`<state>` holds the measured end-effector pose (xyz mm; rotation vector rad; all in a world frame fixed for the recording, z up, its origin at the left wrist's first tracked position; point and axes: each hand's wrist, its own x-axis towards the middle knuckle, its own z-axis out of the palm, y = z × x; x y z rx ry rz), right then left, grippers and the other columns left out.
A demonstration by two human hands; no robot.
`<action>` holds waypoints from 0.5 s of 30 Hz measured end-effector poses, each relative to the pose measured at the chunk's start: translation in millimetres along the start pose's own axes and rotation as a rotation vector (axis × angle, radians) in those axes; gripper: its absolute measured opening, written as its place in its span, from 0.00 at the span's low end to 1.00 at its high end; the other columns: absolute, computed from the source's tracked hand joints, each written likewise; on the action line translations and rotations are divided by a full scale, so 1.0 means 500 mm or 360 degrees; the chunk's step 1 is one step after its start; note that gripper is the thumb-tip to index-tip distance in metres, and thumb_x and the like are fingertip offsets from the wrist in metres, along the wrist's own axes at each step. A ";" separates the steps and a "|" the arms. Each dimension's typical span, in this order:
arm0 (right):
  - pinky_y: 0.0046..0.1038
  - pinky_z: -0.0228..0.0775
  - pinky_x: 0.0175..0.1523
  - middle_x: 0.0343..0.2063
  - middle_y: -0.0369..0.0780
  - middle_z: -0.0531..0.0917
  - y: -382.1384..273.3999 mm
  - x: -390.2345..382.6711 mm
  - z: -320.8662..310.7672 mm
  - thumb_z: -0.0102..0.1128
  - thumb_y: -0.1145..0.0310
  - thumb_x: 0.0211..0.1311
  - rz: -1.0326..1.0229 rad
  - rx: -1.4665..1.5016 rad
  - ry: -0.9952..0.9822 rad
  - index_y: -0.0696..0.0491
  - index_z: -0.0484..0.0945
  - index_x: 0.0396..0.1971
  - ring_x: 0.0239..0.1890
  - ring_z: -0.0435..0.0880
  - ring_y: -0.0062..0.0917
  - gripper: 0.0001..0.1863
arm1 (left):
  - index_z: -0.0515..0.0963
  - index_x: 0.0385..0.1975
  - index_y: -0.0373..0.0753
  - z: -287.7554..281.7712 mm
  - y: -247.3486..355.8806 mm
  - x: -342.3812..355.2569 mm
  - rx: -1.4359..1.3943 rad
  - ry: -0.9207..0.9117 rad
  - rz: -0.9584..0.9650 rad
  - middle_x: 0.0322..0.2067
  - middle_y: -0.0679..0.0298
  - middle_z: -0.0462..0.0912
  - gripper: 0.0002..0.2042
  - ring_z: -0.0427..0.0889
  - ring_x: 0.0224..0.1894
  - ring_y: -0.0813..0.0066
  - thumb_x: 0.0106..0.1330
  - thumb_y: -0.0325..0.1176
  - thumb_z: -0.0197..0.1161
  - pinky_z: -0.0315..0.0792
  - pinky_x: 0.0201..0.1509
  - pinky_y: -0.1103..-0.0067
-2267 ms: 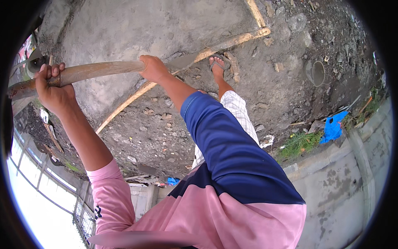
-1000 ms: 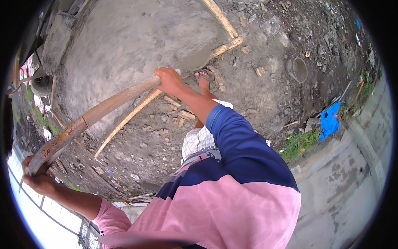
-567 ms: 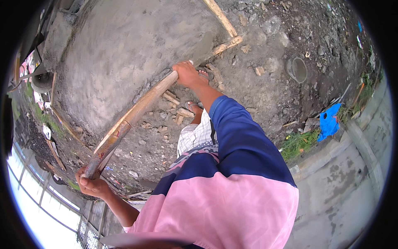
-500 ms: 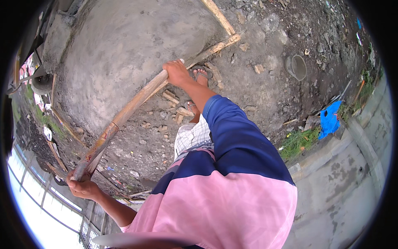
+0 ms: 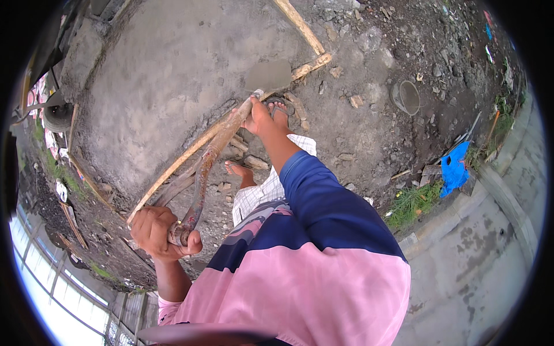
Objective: The person uses a hoe to spread and level wet concrete within a wooden frame on the ground. They repeatedly pull and push the tool to distribute the material evenly across the surface.
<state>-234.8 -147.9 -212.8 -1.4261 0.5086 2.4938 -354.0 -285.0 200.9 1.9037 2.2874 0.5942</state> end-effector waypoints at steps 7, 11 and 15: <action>0.44 0.77 0.43 0.41 0.47 0.72 0.141 -0.021 0.088 0.53 0.66 0.64 -0.0413 -0.0140 0.0372 0.60 0.61 0.52 0.38 0.79 0.39 0.21 | 0.69 0.18 0.35 -0.062 -0.133 -0.196 -0.0276 0.0421 -0.0506 0.16 0.60 0.72 0.29 0.73 0.18 0.67 0.58 0.61 0.58 0.67 0.25 0.76; 0.43 0.77 0.46 0.44 0.44 0.72 0.187 -0.180 0.129 0.51 0.70 0.61 -0.0747 -0.0180 0.0361 0.60 0.64 0.50 0.43 0.78 0.33 0.18 | 0.67 0.18 0.32 -0.161 -0.228 -0.254 -0.0467 0.0497 -0.0693 0.17 0.57 0.72 0.33 0.72 0.20 0.69 0.60 0.64 0.51 0.65 0.25 0.78; 0.46 0.76 0.46 0.43 0.46 0.74 0.154 -0.266 0.166 0.52 0.72 0.61 -0.0855 -0.0059 0.0277 0.60 0.64 0.48 0.44 0.79 0.38 0.17 | 0.67 0.18 0.31 -0.192 -0.237 -0.185 -0.0662 0.0563 -0.0561 0.17 0.58 0.72 0.32 0.70 0.20 0.71 0.61 0.62 0.50 0.62 0.25 0.79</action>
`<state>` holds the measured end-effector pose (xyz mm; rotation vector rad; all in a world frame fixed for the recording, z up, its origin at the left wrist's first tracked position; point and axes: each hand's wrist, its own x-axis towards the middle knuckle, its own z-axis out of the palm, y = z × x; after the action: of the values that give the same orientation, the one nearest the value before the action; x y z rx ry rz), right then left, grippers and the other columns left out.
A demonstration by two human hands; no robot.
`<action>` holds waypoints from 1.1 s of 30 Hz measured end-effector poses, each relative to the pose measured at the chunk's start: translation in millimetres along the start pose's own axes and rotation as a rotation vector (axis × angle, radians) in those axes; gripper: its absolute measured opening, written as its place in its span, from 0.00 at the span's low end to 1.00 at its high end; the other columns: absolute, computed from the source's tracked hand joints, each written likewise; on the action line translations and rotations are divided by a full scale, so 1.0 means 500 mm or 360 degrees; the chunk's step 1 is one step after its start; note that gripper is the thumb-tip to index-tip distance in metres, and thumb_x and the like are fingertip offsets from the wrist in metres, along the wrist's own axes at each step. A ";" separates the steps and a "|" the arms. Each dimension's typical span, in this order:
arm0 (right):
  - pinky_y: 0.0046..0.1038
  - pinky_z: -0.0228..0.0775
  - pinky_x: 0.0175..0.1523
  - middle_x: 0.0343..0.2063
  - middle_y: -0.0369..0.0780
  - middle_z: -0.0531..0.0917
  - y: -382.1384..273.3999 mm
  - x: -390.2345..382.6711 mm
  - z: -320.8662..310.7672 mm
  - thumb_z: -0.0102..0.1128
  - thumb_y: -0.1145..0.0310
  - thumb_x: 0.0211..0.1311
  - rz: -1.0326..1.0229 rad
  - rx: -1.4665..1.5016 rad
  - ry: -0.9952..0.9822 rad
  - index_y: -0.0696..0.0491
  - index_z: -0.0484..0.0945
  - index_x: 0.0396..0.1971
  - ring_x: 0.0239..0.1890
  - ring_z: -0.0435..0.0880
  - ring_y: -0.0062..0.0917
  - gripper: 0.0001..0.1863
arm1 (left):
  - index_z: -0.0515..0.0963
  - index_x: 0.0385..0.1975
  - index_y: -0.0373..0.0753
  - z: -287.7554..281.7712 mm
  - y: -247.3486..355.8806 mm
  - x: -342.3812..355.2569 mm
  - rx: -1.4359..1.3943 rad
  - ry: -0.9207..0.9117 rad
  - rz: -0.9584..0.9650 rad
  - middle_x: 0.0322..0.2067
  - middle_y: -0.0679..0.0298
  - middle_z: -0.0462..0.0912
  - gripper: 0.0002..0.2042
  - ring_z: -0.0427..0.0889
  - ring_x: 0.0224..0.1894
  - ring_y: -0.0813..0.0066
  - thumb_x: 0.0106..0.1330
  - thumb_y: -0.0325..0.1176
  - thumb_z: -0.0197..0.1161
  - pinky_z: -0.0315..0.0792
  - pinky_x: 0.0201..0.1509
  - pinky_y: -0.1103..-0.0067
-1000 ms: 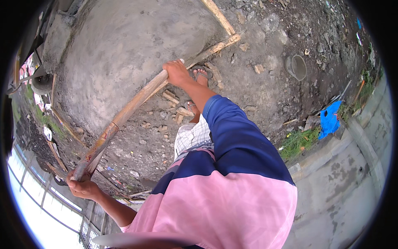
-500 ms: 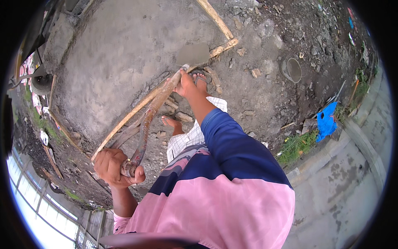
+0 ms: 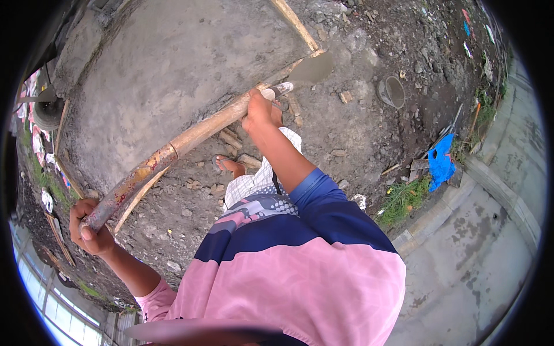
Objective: The person uses a hoe to spread and level wet concrete within a wooden frame on the ground. They repeatedly pull and push the tool to distribute the material evenly across the surface.
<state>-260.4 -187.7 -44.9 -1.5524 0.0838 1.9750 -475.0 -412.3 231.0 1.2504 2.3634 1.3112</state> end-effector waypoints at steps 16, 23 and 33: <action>0.42 0.74 0.37 0.41 0.46 0.74 -0.053 0.222 -0.267 0.57 0.68 0.55 0.0292 -0.0602 0.0259 0.55 0.68 0.42 0.38 0.78 0.34 0.15 | 0.68 0.20 0.35 0.281 0.082 -0.368 0.0321 0.0061 -0.0224 0.17 0.58 0.69 0.25 0.70 0.19 0.66 0.64 0.54 0.49 0.62 0.23 0.74; 0.33 0.71 0.53 0.50 0.52 0.75 -0.021 0.268 -0.223 0.63 0.68 0.52 -0.0241 -0.1900 0.0363 0.69 0.66 0.51 0.52 0.78 0.37 0.29 | 0.69 0.21 0.34 0.426 0.174 -0.561 -0.0081 0.0877 -0.1800 0.18 0.62 0.71 0.31 0.70 0.21 0.76 0.63 0.63 0.50 0.61 0.19 0.77; 0.42 0.74 0.43 0.34 0.41 0.70 -0.028 0.051 -0.067 0.55 0.68 0.59 0.0680 -0.0356 -0.0395 0.56 0.64 0.45 0.35 0.74 0.34 0.17 | 0.70 0.25 0.29 0.175 0.299 -0.397 0.0674 0.0792 -0.0056 0.24 0.55 0.73 0.30 0.73 0.28 0.64 0.66 0.59 0.48 0.68 0.34 0.72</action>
<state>-227.6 -179.1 -73.6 -1.5017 0.1019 2.5764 -217.0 -463.8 245.3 1.0543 3.1265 1.2682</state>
